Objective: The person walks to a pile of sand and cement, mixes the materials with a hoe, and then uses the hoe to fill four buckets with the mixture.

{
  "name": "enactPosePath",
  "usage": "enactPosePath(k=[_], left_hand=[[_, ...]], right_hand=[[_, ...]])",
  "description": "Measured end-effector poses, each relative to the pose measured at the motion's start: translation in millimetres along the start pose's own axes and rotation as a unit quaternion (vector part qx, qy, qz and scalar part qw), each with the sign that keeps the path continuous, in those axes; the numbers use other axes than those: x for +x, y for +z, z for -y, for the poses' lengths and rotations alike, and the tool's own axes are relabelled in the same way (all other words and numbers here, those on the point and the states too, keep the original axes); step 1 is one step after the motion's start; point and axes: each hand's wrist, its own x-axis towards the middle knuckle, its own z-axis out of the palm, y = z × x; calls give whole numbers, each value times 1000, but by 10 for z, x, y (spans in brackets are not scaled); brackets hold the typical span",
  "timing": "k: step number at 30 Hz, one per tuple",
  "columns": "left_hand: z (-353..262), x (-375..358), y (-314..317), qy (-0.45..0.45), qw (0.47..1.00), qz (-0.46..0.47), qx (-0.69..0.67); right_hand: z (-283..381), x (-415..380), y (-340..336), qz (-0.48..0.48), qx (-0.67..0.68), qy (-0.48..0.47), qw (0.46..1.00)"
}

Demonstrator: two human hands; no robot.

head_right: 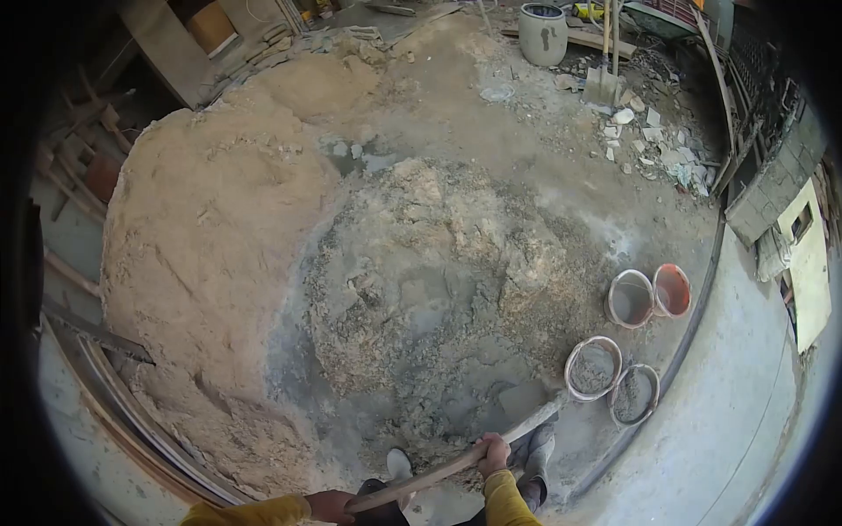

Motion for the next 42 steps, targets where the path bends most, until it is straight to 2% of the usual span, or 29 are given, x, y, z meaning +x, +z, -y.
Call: enactPosePath(k=[1,3,5,7,8,9,10,12,13,15,16,17,18,19,21,22,24,25,27,28,30,32,33,34,36,38,40,41,42], left_hand=[[-121,-45,-117,-1,1000,-5,6],[-390,-9,-280,-83,990,-37,-109],[-500,250,-378,-95,990,-41,-96],[-460,533,-560,-104,990,-44,-81],[-418,725,-632,-102,992,-17,-70],[-410,926,-680,-100,993,12,-60],[-397,1107,-737,-91,994,17,-51],[-402,1283,-836,-121,981,-30,-149],[-560,1281,-901,-116,983,-29,-141],[-1021,1143,-995,-154,969,-119,-152],[-1157,1161,-1018,-151,971,-118,-141],[-1240,1162,-967,-157,967,-188,-64],[-1305,1147,-904,-161,953,-257,11],[-1376,1149,-846,-160,954,-253,13],[-1513,1222,-772,-149,928,-329,86],[-1580,1251,-788,-140,930,-330,87],[-1611,1251,-814,-208,935,-283,47],[-1606,1248,-837,-204,937,-280,47],[-1597,1244,-866,-203,937,-278,67],[-1689,1203,-869,-200,938,-275,69],[-1972,1085,-905,-225,926,-293,77],[-2044,1088,-933,-231,924,-299,61],[-2009,1125,-912,-239,919,-309,43],[-1931,1203,-887,-232,922,-307,42],[-1648,1360,-884,-204,897,-391,40],[-1626,1359,-874,-177,884,-430,42],[-1988,1102,-853,-181,879,-440,-24],[-2029,1096,-862,-181,871,-456,-32],[-2031,1084,-853,-183,862,-471,-38]], right_hand=[[-202,181,82,6,-18,9,1000],[-459,250,252,-15,-58,43,997],[-549,50,486,-38,-65,65,995],[-438,-292,512,74,-254,147,953],[-291,-399,460,70,-245,137,957],[-113,-502,371,139,-255,101,952],[80,-544,292,208,-267,64,939],[683,-629,186,200,-255,48,945],[1089,-750,123,170,-276,-12,946],[1770,-715,-321,126,-331,-118,928],[2141,-528,-582,117,-367,-168,908],[2511,-383,-841,90,-412,-235,876],[2949,-666,-897,89,-388,-293,869],[3330,-701,-1066,72,-379,-308,870],[3998,-833,-1352,0,-366,-302,880],[4268,-847,-1501,-7,-371,-336,866],[4653,-1135,-1624,-40,-383,-366,847],[4743,-1261,-1647,-46,-384,-368,846],[4759,-1487,-1661,-56,-332,-373,865],[4680,-1585,-1672,-57,-342,-346,872],[4305,-1488,-1797,-38,-373,-328,867],[3692,-1181,-2034,5,-458,-300,837],[3373,-1062,-2164,26,-565,-265,781],[3134,-1010,-2246,120,-722,-215,647],[2675,-1788,-2066,131,-789,-156,579],[2390,-1859,-2199,131,-856,-81,493],[2483,-1861,-2374,167,-841,-118,501],[2681,-2003,-2344,238,-808,-102,530],[2789,-2200,-2375,224,-781,-150,563]])
